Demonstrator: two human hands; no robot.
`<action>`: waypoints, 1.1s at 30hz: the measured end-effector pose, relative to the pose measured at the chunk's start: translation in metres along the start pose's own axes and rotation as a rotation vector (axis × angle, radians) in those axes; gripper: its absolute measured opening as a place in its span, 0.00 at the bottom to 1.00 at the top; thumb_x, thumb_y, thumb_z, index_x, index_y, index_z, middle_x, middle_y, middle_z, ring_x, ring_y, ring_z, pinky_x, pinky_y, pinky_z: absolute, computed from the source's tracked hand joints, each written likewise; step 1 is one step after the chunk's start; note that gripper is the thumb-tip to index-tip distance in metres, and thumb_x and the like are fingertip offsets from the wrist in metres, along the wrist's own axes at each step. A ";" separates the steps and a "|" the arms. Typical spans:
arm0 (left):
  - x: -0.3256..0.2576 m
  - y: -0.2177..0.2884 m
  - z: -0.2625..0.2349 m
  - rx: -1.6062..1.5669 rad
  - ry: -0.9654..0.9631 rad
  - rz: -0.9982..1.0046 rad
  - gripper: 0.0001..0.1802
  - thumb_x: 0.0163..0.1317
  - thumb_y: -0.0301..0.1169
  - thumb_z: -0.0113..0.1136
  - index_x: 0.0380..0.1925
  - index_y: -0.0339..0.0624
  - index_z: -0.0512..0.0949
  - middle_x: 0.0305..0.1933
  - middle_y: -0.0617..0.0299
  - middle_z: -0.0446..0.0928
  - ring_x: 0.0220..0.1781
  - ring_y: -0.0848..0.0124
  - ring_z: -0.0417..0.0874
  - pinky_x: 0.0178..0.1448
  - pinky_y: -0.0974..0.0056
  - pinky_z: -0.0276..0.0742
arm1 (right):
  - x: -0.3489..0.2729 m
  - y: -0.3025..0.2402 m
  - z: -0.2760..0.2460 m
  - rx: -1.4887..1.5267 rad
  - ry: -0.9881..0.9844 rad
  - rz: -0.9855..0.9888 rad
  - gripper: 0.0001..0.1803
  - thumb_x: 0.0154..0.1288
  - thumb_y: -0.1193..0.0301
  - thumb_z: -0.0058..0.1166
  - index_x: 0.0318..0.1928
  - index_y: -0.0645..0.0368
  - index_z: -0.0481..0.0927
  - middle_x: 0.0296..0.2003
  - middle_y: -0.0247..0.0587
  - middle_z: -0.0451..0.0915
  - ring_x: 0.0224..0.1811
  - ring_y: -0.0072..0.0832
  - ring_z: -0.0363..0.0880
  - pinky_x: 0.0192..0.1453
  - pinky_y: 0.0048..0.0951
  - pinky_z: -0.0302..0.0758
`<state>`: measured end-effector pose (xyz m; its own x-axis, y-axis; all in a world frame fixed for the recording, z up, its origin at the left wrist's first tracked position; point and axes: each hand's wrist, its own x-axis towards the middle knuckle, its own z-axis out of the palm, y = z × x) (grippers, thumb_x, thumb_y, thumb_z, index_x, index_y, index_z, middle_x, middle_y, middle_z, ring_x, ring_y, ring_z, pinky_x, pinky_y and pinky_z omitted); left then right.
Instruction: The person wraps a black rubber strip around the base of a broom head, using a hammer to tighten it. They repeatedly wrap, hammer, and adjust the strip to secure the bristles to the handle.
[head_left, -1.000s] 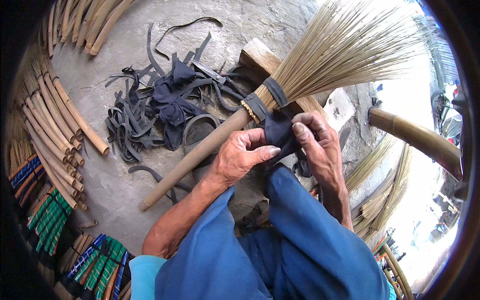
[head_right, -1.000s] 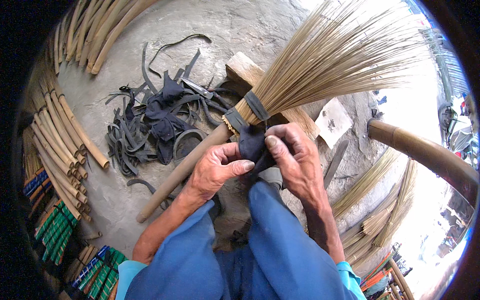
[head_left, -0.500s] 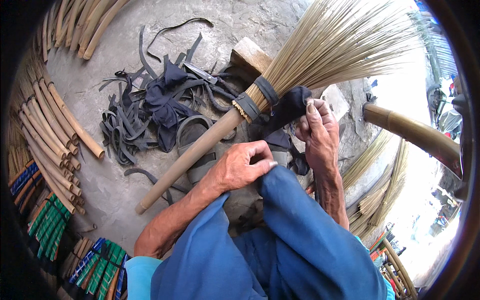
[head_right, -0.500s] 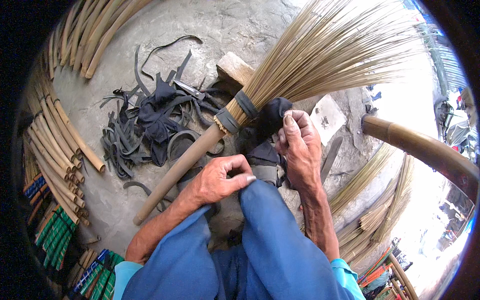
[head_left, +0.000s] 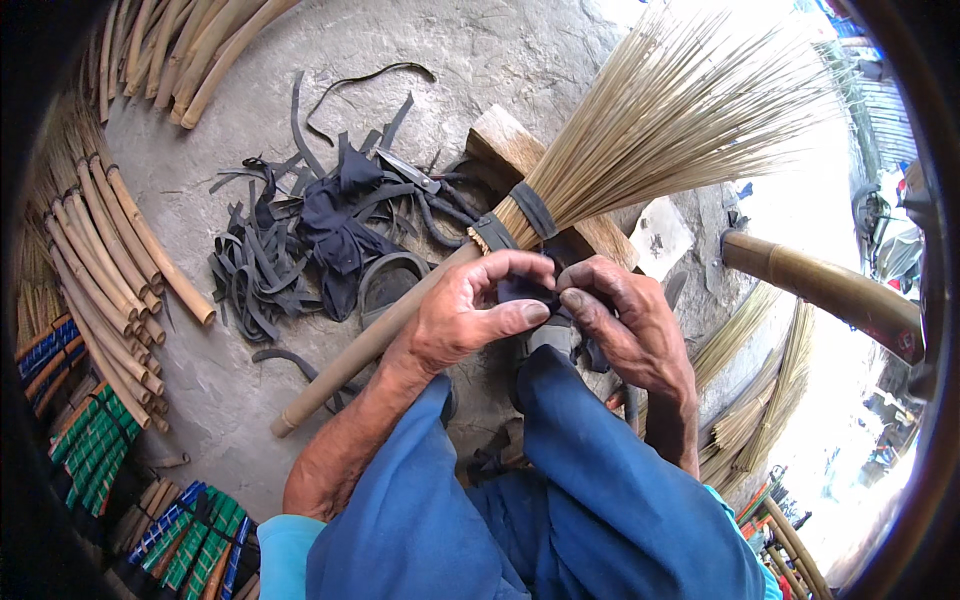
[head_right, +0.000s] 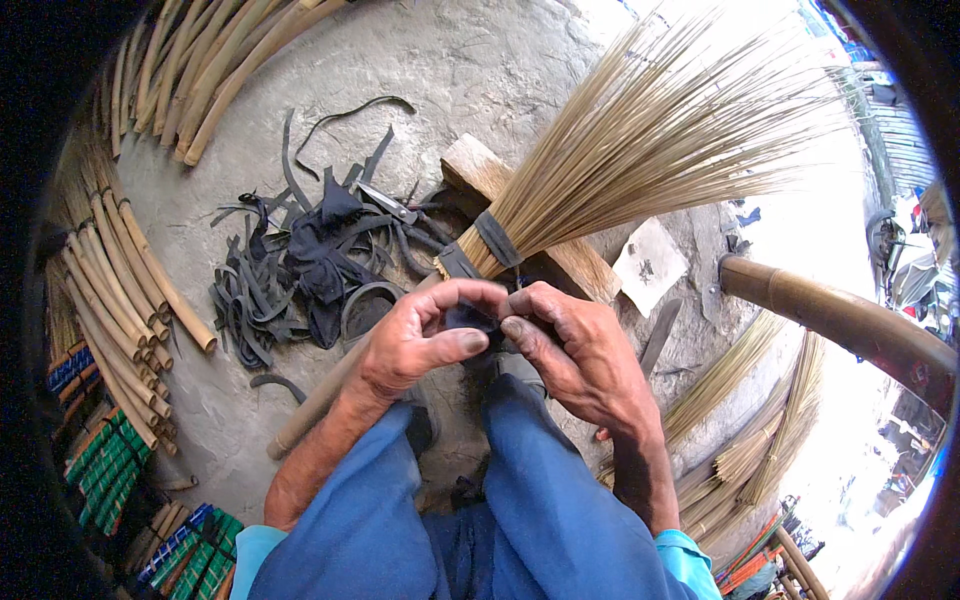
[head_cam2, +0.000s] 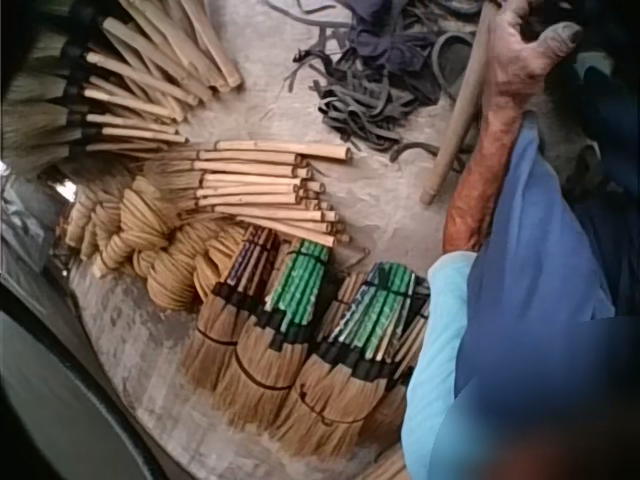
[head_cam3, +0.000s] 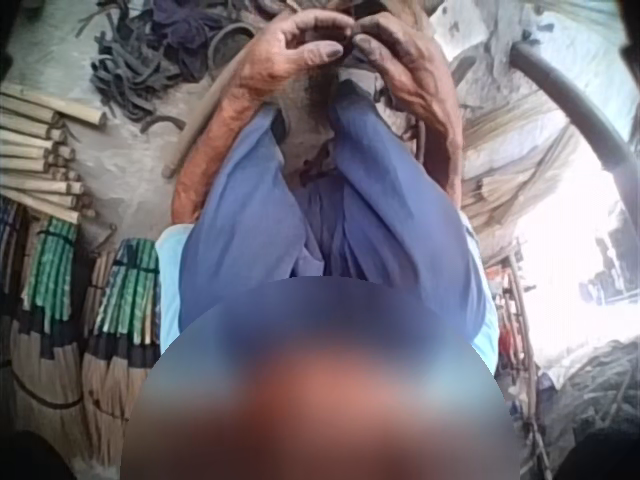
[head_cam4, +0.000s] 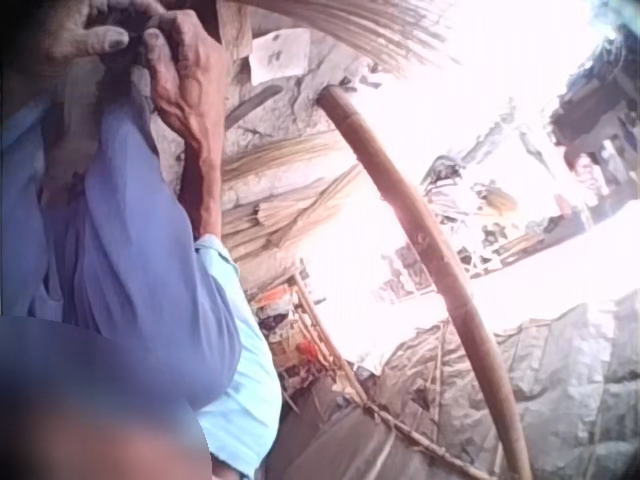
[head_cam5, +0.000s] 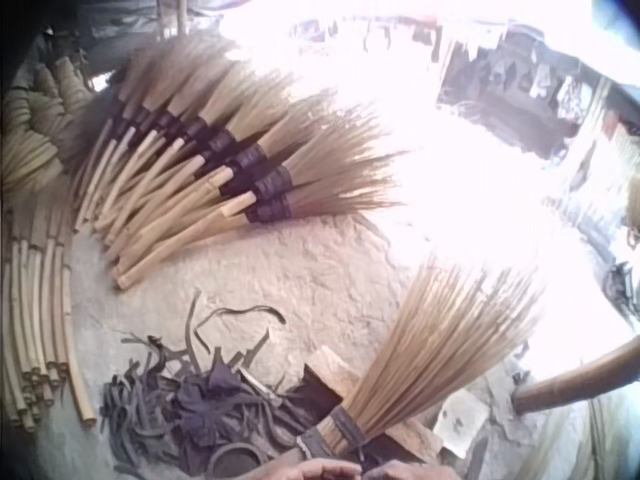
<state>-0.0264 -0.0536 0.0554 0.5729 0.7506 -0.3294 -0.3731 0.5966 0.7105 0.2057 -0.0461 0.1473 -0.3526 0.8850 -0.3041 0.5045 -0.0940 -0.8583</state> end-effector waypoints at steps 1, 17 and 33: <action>0.000 -0.002 0.001 0.083 0.062 -0.011 0.24 0.73 0.34 0.76 0.64 0.35 0.83 0.55 0.63 0.87 0.53 0.77 0.86 0.60 0.68 0.83 | 0.003 0.003 0.003 -0.023 0.018 -0.016 0.09 0.81 0.68 0.63 0.49 0.62 0.84 0.37 0.44 0.82 0.39 0.37 0.82 0.48 0.36 0.80; -0.009 -0.009 0.004 0.256 0.333 0.066 0.12 0.76 0.33 0.73 0.46 0.34 0.87 0.40 0.67 0.88 0.43 0.82 0.82 0.50 0.69 0.81 | 0.009 0.055 0.047 0.495 -0.028 0.270 0.19 0.83 0.55 0.65 0.53 0.61 0.83 0.43 0.28 0.83 0.45 0.16 0.77 0.50 0.25 0.77; -0.013 -0.012 0.001 0.002 0.300 0.099 0.09 0.70 0.31 0.77 0.35 0.41 0.85 0.36 0.72 0.83 0.38 0.85 0.76 0.46 0.73 0.73 | 0.012 0.066 0.053 0.518 0.169 0.249 0.16 0.85 0.59 0.63 0.52 0.61 0.85 0.40 0.25 0.83 0.42 0.14 0.76 0.47 0.22 0.75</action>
<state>-0.0290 -0.0704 0.0518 0.2931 0.8554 -0.4271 -0.4148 0.5162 0.7493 0.1930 -0.0659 0.0654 -0.1213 0.8640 -0.4887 0.0911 -0.4806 -0.8722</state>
